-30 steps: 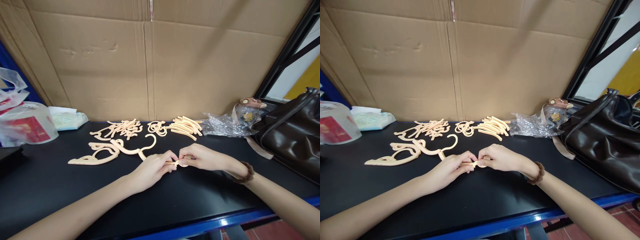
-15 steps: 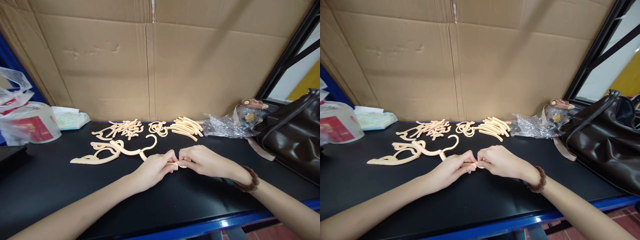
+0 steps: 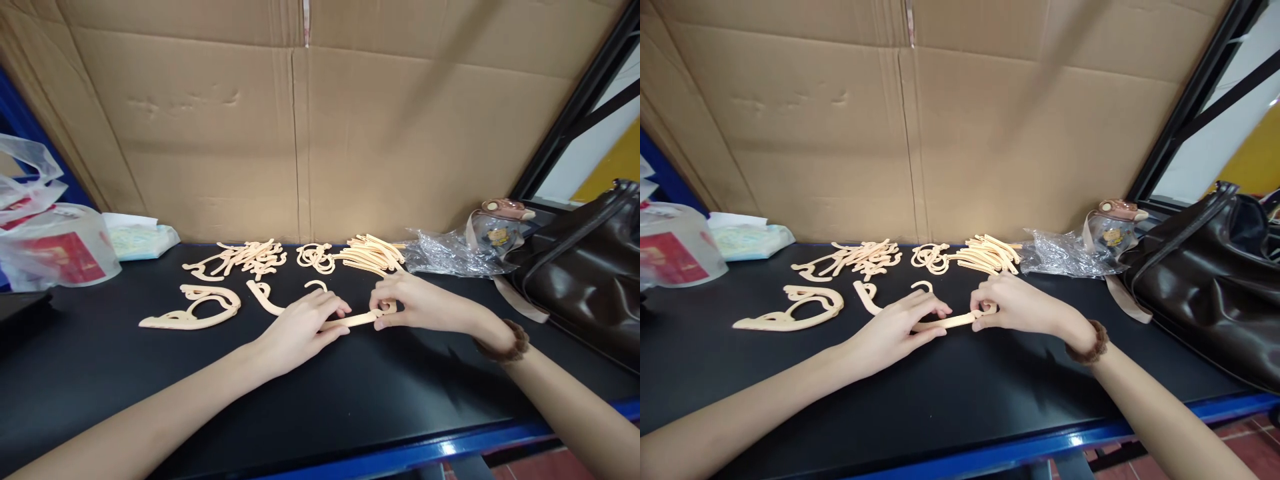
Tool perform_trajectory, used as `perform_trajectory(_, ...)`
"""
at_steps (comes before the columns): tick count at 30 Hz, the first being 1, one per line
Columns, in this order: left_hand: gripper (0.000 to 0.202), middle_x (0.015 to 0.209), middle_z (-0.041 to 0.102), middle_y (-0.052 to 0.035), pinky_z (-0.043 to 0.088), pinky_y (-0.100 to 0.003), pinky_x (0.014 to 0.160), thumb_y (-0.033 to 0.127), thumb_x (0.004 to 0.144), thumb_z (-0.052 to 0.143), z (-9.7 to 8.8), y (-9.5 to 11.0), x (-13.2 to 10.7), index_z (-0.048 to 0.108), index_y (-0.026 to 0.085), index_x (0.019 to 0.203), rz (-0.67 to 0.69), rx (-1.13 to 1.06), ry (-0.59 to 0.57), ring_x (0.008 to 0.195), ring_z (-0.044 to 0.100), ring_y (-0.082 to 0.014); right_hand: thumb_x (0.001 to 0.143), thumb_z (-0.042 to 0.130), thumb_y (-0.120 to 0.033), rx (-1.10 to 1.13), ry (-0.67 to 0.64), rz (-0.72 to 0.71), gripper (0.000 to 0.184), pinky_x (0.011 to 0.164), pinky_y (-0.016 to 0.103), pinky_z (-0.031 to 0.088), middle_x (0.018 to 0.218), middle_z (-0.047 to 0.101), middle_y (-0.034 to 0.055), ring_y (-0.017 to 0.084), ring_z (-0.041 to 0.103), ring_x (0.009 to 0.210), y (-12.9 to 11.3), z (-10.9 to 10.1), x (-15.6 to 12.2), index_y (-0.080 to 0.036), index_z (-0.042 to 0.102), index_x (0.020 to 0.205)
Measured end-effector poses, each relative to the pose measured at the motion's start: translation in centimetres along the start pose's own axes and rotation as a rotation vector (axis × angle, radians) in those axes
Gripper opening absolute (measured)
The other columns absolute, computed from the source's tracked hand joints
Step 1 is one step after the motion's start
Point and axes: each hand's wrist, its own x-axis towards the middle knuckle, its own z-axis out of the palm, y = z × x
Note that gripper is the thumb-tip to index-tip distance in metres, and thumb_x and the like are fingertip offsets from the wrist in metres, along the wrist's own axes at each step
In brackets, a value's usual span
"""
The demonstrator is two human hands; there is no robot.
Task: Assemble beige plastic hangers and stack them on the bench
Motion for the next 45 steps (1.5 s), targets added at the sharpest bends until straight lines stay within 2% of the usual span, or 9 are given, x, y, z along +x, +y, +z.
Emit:
perform_trajectory(6, 0.013, 0.1, 0.062, -0.0015, 0.042, -0.035, 0.09, 0.028, 0.089, 0.057, -0.3, 0.2, 0.2, 0.057, 0.021, 0.101, 0.03, 0.071, -0.077, 0.104, 0.052, -0.0202, 0.076, 0.074, -0.026, -0.135, 0.062, 0.009, 0.002, 0.089, 0.038, 0.032, 0.097, 0.054, 0.0023, 0.023, 0.046, 0.099, 1.3, -0.1, -0.4, -0.026, 0.072, 0.076)
perform_trajectory(12, 0.014, 0.101, 0.061, -0.0028, 0.044, -0.034, 0.09, 0.028, 0.088, 0.057, -0.3, 0.0, 0.0, 0.058, 0.021, 0.1, -0.001, 0.057, -0.077, 0.108, 0.051, -0.0206, 0.079, 0.057, 0.001, -0.039, 0.043, 0.003, 0.025, 0.077, 0.028, 0.039, 0.093, 0.053, 0.0016, 0.016, 0.051, 0.087, 1.7, 0.4, -0.8, -0.022, 0.068, 0.08)
perform_trajectory(20, 0.032, 0.112, 0.057, -0.0036, 0.048, -0.034, 0.09, 0.022, 0.08, 0.061, -1.3, -1.0, -0.3, 0.058, 0.024, 0.112, -0.104, -0.119, -0.122, 0.107, 0.056, -0.021, 0.072, 0.04, 0.01, 0.124, 0.007, 0.003, 0.042, 0.073, 0.026, 0.044, 0.102, 0.053, 0.0038, 0.013, 0.054, 0.082, 1.4, 0.9, 0.0, -0.019, 0.069, 0.081)
perform_trajectory(23, 0.039, 0.111, 0.058, -0.0029, 0.05, -0.028, 0.08, 0.012, 0.079, 0.053, -2.2, -1.5, -0.2, 0.058, 0.024, 0.116, -0.061, -0.201, -0.223, 0.095, 0.061, -0.0168, 0.067, 0.035, 0.012, 0.198, 0.031, -0.017, 0.044, 0.074, 0.025, 0.044, 0.096, 0.056, 0.003, 0.013, 0.055, 0.083, 0.8, 1.0, 0.2, -0.016, 0.067, 0.078)
perform_trajectory(28, 0.031, 0.115, 0.059, -0.0044, 0.048, -0.028, 0.081, 0.02, 0.09, 0.049, -2.4, -1.9, -0.2, 0.057, 0.024, 0.12, -0.053, -0.163, -0.227, 0.093, 0.061, -0.0161, 0.074, 0.038, 0.007, 0.256, 0.1, -0.033, 0.034, 0.067, 0.023, 0.042, 0.085, 0.058, 0.0, 0.011, 0.054, 0.073, -0.5, 1.8, 0.5, -0.017, 0.062, 0.074)
perform_trajectory(32, 0.034, 0.108, 0.062, -0.0063, 0.045, -0.031, 0.084, 0.031, 0.09, 0.054, -1.9, -1.5, -0.2, 0.054, 0.02, 0.123, -0.06, 0.061, -0.118, 0.102, 0.056, -0.0213, 0.087, 0.055, -0.016, 0.302, 0.115, -0.038, 0.012, 0.07, 0.024, 0.045, 0.098, 0.058, 0.001, 0.012, 0.056, 0.08, -1.6, 2.5, 0.7, -0.019, 0.059, 0.098)
perform_trajectory(34, 0.037, 0.105, 0.063, -0.007, 0.045, -0.033, 0.084, 0.035, 0.089, 0.056, -1.8, -1.3, -0.2, 0.055, 0.018, 0.121, -0.046, 0.142, -0.101, 0.101, 0.055, -0.0229, 0.083, 0.065, -0.025, 0.326, 0.093, -0.033, 0.028, 0.078, 0.026, 0.046, 0.107, 0.058, 0.0019, 0.015, 0.057, 0.09, -1.8, 2.6, 0.7, -0.021, 0.055, 0.109)
perform_trajectory(41, 0.048, 0.115, 0.059, -0.0062, 0.043, -0.035, 0.091, 0.045, 0.081, 0.064, -3.3, -1.2, -0.2, 0.055, 0.021, 0.121, -0.024, 0.123, -0.127, 0.106, 0.053, -0.0238, 0.088, 0.052, -0.01, 0.143, 0.119, -0.063, 0.025, 0.086, 0.033, 0.044, 0.096, 0.064, 0.0024, 0.018, 0.056, 0.095, -0.3, 2.5, 0.6, -0.023, 0.058, 0.109)
perform_trajectory(45, 0.049, 0.12, 0.056, -0.0052, 0.042, -0.033, 0.096, 0.031, 0.077, 0.069, -4.4, -1.0, -0.4, 0.054, 0.022, 0.123, 0.008, 0.024, -0.244, 0.111, 0.052, -0.022, 0.087, 0.049, -0.005, 0.071, 0.156, -0.085, 0.028, 0.088, 0.033, 0.043, 0.103, 0.063, 0.0033, 0.017, 0.056, 0.098, 0.5, 2.5, 0.7, -0.022, 0.06, 0.106)
